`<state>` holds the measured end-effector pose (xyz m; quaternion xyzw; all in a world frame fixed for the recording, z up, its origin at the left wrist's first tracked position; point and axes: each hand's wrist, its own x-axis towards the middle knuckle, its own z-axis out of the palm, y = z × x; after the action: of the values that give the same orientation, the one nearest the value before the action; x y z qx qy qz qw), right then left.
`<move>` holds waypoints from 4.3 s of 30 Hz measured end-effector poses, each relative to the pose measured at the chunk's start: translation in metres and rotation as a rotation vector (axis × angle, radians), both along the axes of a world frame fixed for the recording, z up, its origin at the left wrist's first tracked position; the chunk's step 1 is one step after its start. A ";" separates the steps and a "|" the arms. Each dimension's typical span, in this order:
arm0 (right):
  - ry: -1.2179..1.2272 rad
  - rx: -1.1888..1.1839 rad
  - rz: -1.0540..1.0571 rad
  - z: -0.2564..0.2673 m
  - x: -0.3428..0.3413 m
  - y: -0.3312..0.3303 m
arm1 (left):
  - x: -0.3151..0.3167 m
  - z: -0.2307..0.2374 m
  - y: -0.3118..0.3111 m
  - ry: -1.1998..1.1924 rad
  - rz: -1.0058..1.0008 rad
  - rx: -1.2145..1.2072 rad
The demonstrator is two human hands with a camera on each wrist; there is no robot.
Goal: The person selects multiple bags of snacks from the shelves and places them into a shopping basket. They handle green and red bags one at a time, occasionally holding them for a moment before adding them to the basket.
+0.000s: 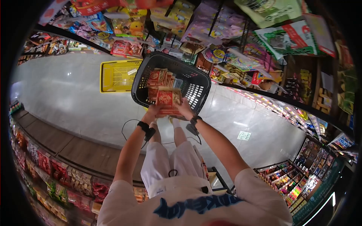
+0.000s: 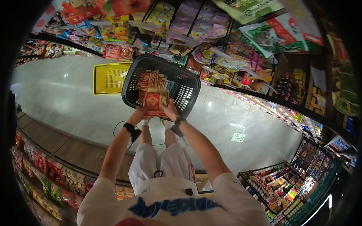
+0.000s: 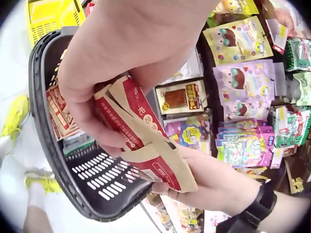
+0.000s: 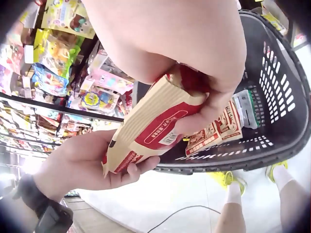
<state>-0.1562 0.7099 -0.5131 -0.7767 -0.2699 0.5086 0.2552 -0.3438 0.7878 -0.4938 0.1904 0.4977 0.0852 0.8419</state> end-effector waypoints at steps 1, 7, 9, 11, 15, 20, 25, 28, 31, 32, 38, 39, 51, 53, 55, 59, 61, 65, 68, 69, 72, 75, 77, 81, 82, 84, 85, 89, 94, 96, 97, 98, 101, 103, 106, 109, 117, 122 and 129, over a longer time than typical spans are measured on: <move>-0.033 0.052 0.003 -0.022 -0.003 0.012 | 0.002 -0.019 0.010 -0.026 0.061 -0.004; 0.026 0.040 -0.101 -0.131 -0.018 0.082 | -0.024 -0.143 0.055 0.574 0.057 0.248; -0.039 0.022 0.004 -0.190 -0.031 0.078 | -0.036 -0.174 0.061 0.740 0.021 0.199; 0.153 -0.092 0.060 -0.216 -0.041 0.073 | -0.056 -0.211 0.051 0.862 -0.366 0.418; 0.170 -0.318 0.136 -0.120 -0.063 0.071 | -0.050 -0.190 0.026 0.764 -0.274 0.614; -0.161 0.083 0.421 -0.049 -0.062 0.006 | -0.065 -0.176 -0.012 0.422 -0.612 0.991; -0.151 0.079 0.341 0.007 -0.015 -0.059 | -0.056 -0.056 -0.015 0.118 -0.436 0.512; -0.152 0.147 0.134 0.092 0.036 -0.072 | -0.020 0.088 0.011 0.089 -0.373 0.374; -0.043 0.096 -0.131 0.148 0.081 -0.083 | 0.020 0.162 0.040 0.071 -0.542 0.428; -0.289 0.390 -0.075 0.117 0.103 -0.094 | 0.029 0.190 0.048 0.008 -0.619 0.500; -0.108 0.661 -0.325 0.315 0.212 -0.075 | 0.132 0.424 0.063 -0.524 -0.844 0.636; -0.271 0.604 -0.305 0.406 0.208 -0.067 | 0.156 0.452 0.064 -0.538 -0.888 0.738; -0.250 0.933 -0.495 0.637 0.362 0.030 | 0.473 0.598 0.151 -0.314 -0.241 1.552; -0.407 0.852 -0.494 0.641 0.384 0.047 | 0.494 0.613 0.152 -0.222 -0.277 1.515; -0.480 0.833 -0.445 0.637 0.402 0.058 | 0.511 0.614 0.150 -0.155 -0.248 1.504; -0.465 0.762 -0.402 0.639 0.406 0.058 | 0.528 0.611 0.145 -0.079 -0.132 1.624; -0.467 0.732 -0.417 0.642 0.389 0.046 | 0.529 0.607 0.139 -0.302 -0.033 1.554; -0.529 0.815 -0.523 0.620 0.377 0.040 | 0.488 0.630 0.133 -0.360 -0.310 1.498; -0.477 0.886 -0.653 0.624 0.345 0.028 | 0.456 0.638 0.126 -0.483 -0.313 1.425; -0.492 0.918 -0.660 0.617 0.342 0.022 | 0.442 0.647 0.122 -0.491 -0.328 1.439; -0.299 1.066 -0.654 0.633 0.301 -0.003 | 0.413 0.658 0.119 -0.520 -0.543 1.238; -0.220 1.157 -0.643 0.632 0.276 -0.020 | 0.378 0.662 0.099 -0.663 -0.612 1.248; -0.202 1.264 -0.613 0.633 0.261 -0.029 | 0.367 0.657 0.098 -0.637 -0.649 1.189; -0.026 1.327 -0.619 0.649 0.232 -0.052 | 0.347 0.675 0.070 -0.688 -0.618 1.162; -0.056 1.343 -0.626 0.652 0.233 -0.055 | 0.347 0.681 0.065 -0.713 -0.618 1.173; -0.120 1.369 -0.640 0.661 0.231 -0.063 | 0.342 0.687 0.053 -0.752 -0.626 1.155; -0.115 1.368 -0.632 0.664 0.229 -0.069 | 0.337 0.690 0.047 -0.765 -0.634 1.131; -0.094 1.291 -0.618 0.653 0.204 -0.094 | 0.313 0.673 0.033 -0.797 -0.655 1.099; -0.224 1.145 -0.627 0.604 0.161 -0.122 | 0.255 0.618 0.009 -0.820 -0.743 0.840; -0.316 1.195 -0.675 0.585 0.136 -0.120 | 0.231 0.566 0.003 -0.749 -0.797 0.804; -0.172 1.135 -0.688 0.568 0.130 -0.122 | 0.216 0.540 -0.005 -0.701 -0.693 0.691; -0.146 1.035 -0.656 0.549 0.123 -0.125 | 0.204 0.513 -0.011 -0.653 -0.704 0.589; -0.165 0.717 -0.547 0.488 0.111 -0.130 | 0.162 0.462 -0.034 -0.586 -0.628 0.350; -0.107 0.533 -0.449 0.447 0.101 -0.135 | 0.138 0.428 -0.038 -0.550 -0.607 0.221; 0.052 0.354 -0.361 0.396 0.085 -0.133 | 0.104 0.373 -0.047 -0.451 -0.526 0.090; 0.218 0.228 -0.277 0.353 0.063 -0.121 | 0.074 0.322 -0.052 -0.308 -0.467 0.011; 0.243 -0.073 0.006 0.159 0.017 -0.070 | -0.011 0.126 -0.060 -0.276 -0.110 -0.217; 0.161 -0.231 -0.016 0.092 -0.017 -0.029 | -0.025 0.005 -0.060 -0.006 0.098 -0.066; -0.119 -0.178 -0.052 -0.039 -0.043 0.042 | -0.025 -0.099 0.016 0.360 -0.006 0.227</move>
<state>-0.1991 0.7524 -0.5523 -0.8318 -0.2181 0.4770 0.1816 -0.3688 0.8034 -0.5933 0.2975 0.6266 0.1027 0.7129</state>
